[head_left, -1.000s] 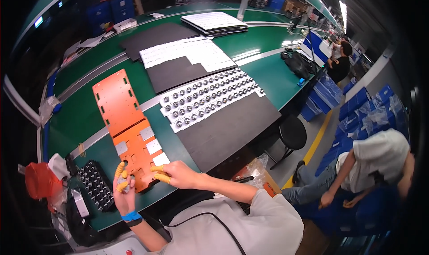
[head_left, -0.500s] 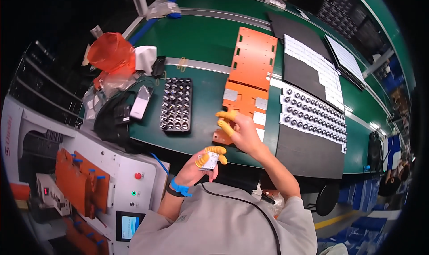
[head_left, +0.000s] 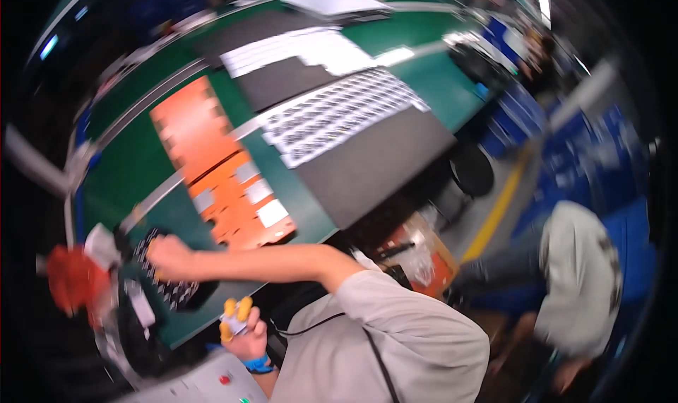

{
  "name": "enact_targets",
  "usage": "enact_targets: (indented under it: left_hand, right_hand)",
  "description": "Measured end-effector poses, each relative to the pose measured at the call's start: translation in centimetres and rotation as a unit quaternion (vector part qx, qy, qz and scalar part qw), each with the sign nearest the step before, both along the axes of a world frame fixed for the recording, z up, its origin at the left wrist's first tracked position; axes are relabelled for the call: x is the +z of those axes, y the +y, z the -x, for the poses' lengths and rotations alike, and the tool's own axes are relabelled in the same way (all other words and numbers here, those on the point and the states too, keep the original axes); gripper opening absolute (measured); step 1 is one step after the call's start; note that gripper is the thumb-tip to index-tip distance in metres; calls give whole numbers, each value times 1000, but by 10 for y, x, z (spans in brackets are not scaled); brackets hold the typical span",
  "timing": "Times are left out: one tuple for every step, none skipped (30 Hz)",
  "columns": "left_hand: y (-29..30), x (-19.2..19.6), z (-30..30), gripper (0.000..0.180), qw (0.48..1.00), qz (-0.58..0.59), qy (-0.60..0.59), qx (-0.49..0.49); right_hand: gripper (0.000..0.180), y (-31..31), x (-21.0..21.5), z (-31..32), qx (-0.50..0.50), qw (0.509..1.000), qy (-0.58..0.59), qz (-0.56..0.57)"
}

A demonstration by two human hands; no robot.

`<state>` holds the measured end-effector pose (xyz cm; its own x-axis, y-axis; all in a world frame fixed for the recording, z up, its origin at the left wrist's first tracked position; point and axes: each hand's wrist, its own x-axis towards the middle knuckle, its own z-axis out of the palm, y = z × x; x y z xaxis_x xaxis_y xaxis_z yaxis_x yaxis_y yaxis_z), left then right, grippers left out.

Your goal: Assembling small electronic components onto a base board using an assembly machine and then packing the finished products into a cardboard box.

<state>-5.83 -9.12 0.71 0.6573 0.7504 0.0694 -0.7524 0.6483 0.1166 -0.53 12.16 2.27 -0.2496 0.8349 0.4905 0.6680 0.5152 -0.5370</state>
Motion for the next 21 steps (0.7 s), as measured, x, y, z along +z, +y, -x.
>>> enact_targets:
  left_hand:
    - [2,10,-8,30,1000,17,-9,-18]
    - [2,15,-14,30,999,23,1,-36]
    - [2,17,-17,31,998,28,13,-50]
    - [4,17,-20,34,997,32,35,-65]
    - [5,17,-23,34,995,23,43,-86]
    - [8,16,-23,35,994,13,50,-100]
    - [8,19,-21,35,993,-2,47,-110]
    - [6,24,-22,35,992,15,51,-114]
    - [4,30,-19,34,992,33,56,-109]
    - [4,32,-19,39,992,11,38,-117]
    - [3,34,-22,40,991,-3,28,-131]
    - [6,35,-24,42,990,-17,16,-142]
    - [14,27,-23,48,986,-71,15,-152]
    - [17,26,-24,48,984,-72,16,-160]
    - [18,25,-26,51,986,-54,24,-158]
    - [20,24,-29,55,987,-35,32,-156]
    - [31,11,-29,60,981,-78,45,-172]
    - [37,5,-29,60,980,-78,44,-179]
    - [43,-2,-28,60,980,-94,74,-159]
    - [42,1,-36,60,978,-111,103,-142]
    - [41,5,-42,61,972,-146,111,-148]
  right_hand:
    - [20,1,-4,1,-24,999,6,-23]
    - [21,-2,-4,-3,-35,999,-5,-35]
    - [20,-3,-6,-5,-46,998,18,-34]
    - [19,2,-9,-9,-66,997,26,-30]
    - [18,3,-11,-14,-76,997,21,-23]
    - [19,1,-9,-16,-90,995,31,-18]
    - [20,1,-9,-10,-92,995,22,-12]
    - [23,2,-9,-12,-82,997,13,0]
    - [24,-2,-5,-8,-73,997,17,-6]
    - [26,-6,-3,-7,-67,996,50,-8]
    - [27,-6,-3,-10,-77,994,72,-9]
    - [27,-8,-3,-17,-82,988,120,-48]
    - [26,-10,-3,-25,-87,984,145,-55]
    - [26,-17,1,-31,-84,980,167,-62]
    - [29,-22,6,-44,-49,984,171,-8]
    - [29,-29,10,-55,-64,983,174,-8]
    - [29,-38,16,-66,-83,970,226,-36]
    - [28,-46,22,-75,-97,954,276,-65]
    - [31,-52,29,-86,-70,944,320,-39]
    - [31,-54,31,-96,-79,943,320,-40]
    - [32,-56,34,-106,-72,937,339,-44]
